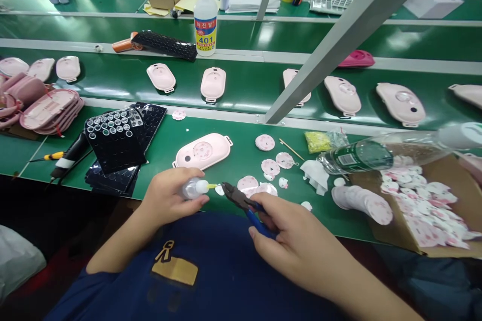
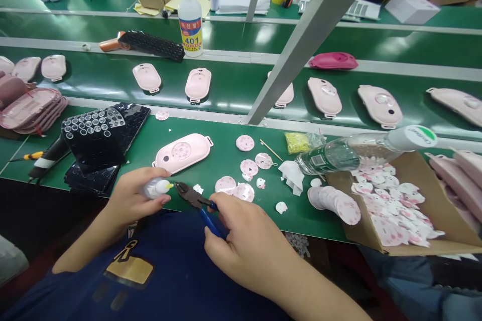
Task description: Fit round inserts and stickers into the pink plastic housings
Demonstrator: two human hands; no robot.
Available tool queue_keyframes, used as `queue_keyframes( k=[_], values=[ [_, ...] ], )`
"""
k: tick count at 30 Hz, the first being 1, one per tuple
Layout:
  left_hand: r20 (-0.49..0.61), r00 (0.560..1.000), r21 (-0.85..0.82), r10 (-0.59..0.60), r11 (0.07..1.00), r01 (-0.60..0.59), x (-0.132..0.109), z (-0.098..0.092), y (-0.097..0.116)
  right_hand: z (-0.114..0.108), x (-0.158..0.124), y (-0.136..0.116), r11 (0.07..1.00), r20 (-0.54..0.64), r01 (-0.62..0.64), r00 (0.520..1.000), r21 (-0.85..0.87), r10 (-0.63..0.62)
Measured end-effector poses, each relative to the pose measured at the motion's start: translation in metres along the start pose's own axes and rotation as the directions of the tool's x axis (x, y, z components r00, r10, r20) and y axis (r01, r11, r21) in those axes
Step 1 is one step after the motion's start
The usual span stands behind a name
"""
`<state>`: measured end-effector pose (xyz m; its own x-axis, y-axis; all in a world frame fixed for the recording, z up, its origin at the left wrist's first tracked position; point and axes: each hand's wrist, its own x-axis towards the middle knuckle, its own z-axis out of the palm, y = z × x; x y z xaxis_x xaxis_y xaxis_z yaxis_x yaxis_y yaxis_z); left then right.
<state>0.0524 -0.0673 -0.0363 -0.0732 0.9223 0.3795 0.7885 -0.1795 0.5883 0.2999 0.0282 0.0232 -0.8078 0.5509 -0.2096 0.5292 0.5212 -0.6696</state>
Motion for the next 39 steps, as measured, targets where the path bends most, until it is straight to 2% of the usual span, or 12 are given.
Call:
queue_keyframes(
  k=[3,5,7,10,13,17,25,31,39],
  values=[
    [-0.076,0.997,0.230,-0.002,0.973,0.020,-0.001,0.000,0.001,-0.005,-0.007,0.008,0.999,-0.243,0.013,0.970,0.029,-0.006],
    [-0.122,0.993,0.296,-0.003,0.954,0.039,-0.002,0.000,0.000,-0.009,-0.011,0.012,0.999,-0.344,0.003,0.939,0.039,0.011],
    [-0.138,0.990,0.277,0.000,0.960,0.039,-0.002,0.001,0.000,-0.012,-0.012,0.011,1.000,-0.299,-0.006,0.954,0.016,0.011],
    [-0.127,0.992,0.213,0.007,0.977,0.020,-0.002,0.004,0.003,-0.007,-0.006,0.006,0.997,-0.131,0.007,0.991,-0.075,-0.017],
    [-0.096,0.995,0.148,0.017,0.989,-0.003,-0.001,0.008,0.007,0.003,0.001,0.001,0.991,-0.062,0.022,0.998,-0.129,-0.030],
    [-0.077,0.996,0.096,0.032,0.995,-0.025,-0.001,0.011,0.011,0.009,0.002,0.000,0.991,-0.055,0.030,0.998,-0.132,-0.038],
    [-0.089,0.990,0.102,0.111,0.990,-0.101,0.002,0.013,0.012,0.006,0.000,0.000,0.994,-0.039,0.030,0.999,-0.108,-0.034],
    [-0.102,0.988,0.112,0.117,0.988,-0.106,0.001,0.013,0.011,0.003,0.001,-0.001,0.998,0.013,-0.001,1.000,-0.070,0.002],
    [-0.110,0.987,0.101,0.115,0.989,-0.104,0.001,0.015,0.009,0.000,0.000,-0.001,0.998,0.019,-0.013,1.000,-0.057,0.014]
  ],
)
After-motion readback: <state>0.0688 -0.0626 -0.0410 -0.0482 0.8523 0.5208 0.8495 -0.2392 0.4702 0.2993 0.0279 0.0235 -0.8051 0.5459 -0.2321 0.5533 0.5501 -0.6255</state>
